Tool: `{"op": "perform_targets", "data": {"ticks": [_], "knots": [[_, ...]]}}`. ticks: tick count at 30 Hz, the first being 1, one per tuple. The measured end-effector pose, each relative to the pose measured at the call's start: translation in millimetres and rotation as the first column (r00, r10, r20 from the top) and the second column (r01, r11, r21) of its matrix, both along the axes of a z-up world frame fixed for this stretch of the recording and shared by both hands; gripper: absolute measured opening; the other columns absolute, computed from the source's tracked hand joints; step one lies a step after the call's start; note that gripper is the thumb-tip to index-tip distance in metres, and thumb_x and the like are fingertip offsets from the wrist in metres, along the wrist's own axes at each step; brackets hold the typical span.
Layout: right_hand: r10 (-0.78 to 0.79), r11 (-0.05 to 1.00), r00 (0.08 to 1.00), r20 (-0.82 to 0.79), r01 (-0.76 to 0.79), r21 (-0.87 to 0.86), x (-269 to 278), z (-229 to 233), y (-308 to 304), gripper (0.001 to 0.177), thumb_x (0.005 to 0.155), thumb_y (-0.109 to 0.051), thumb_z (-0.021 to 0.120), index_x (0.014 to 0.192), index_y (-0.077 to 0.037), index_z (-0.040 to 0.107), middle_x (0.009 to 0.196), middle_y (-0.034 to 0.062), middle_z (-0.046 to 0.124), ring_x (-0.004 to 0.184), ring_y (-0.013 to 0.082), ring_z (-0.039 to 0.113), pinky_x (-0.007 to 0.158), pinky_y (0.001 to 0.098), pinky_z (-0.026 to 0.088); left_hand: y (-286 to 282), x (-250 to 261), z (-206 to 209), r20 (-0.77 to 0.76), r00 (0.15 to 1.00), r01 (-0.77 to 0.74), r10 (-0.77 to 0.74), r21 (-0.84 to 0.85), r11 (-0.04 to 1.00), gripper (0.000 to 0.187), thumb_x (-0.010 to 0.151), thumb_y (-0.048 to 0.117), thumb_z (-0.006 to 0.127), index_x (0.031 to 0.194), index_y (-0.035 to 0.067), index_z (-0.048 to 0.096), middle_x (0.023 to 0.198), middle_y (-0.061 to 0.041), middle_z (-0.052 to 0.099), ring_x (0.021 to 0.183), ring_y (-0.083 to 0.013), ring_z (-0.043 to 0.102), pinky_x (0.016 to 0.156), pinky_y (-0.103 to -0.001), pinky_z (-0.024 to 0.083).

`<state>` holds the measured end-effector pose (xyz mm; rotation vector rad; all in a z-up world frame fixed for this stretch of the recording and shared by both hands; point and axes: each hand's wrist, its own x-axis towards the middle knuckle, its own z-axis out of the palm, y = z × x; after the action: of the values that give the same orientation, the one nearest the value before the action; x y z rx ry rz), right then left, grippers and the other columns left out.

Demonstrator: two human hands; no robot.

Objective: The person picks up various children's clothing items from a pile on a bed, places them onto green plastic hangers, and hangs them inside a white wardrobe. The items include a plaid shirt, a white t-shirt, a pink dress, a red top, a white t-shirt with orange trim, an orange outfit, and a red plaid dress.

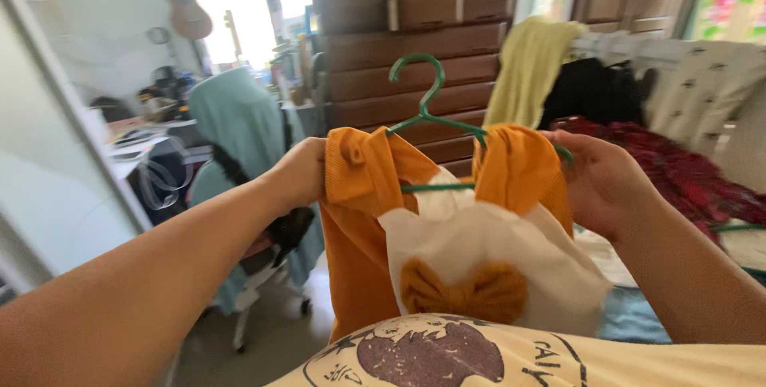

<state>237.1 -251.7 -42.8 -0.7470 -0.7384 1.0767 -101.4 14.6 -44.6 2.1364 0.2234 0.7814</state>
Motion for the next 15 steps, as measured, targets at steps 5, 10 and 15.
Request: {"op": "perform_targets", "data": {"ticks": [5,10,15], "knots": [[0.070,0.997,0.994,0.085,-0.072,0.020,-28.0,-16.5,18.1,0.030,0.099,-0.031,0.059,0.116,-0.008,0.066,0.114,0.0073,0.071,0.103,0.0238,0.065,0.092,0.0436,0.051,-26.0,-60.3,-5.7,0.029,0.955,-0.297,0.296,0.033,0.954,0.021,0.091,0.002,0.069,0.111,-0.002,0.074,0.107,-0.003,0.076,0.095,-0.0088,0.064,0.083,-0.030,0.057],[-0.564,0.797,0.527,0.636,0.550,0.250,-91.6,-10.4,52.6,0.051,0.086,-0.037,0.076,0.124,-0.007,0.059,0.117,0.0080,0.066,0.102,0.0226,0.062,0.085,0.0405,0.051,-50.9,-82.0,-13.0,0.199,0.888,-0.417,0.414,-0.026,0.908,0.024,0.091,0.008,0.063,0.112,0.002,0.072,0.103,-0.008,0.078,0.092,-0.0192,0.073,0.082,-0.034,0.058],[-0.171,0.882,0.074,0.982,0.456,0.119,-137.1,2.0,62.3,0.054,0.081,-0.038,0.084,0.117,-0.001,0.070,0.106,0.0163,0.074,0.097,0.0250,0.070,0.091,0.0419,0.055,-64.4,-112.6,2.9,0.114,0.608,-0.779,0.786,0.280,0.562,0.021,0.092,0.021,0.068,0.105,0.005,0.074,0.097,-0.020,0.075,0.096,-0.0337,0.072,0.079,-0.038,0.054]]}}
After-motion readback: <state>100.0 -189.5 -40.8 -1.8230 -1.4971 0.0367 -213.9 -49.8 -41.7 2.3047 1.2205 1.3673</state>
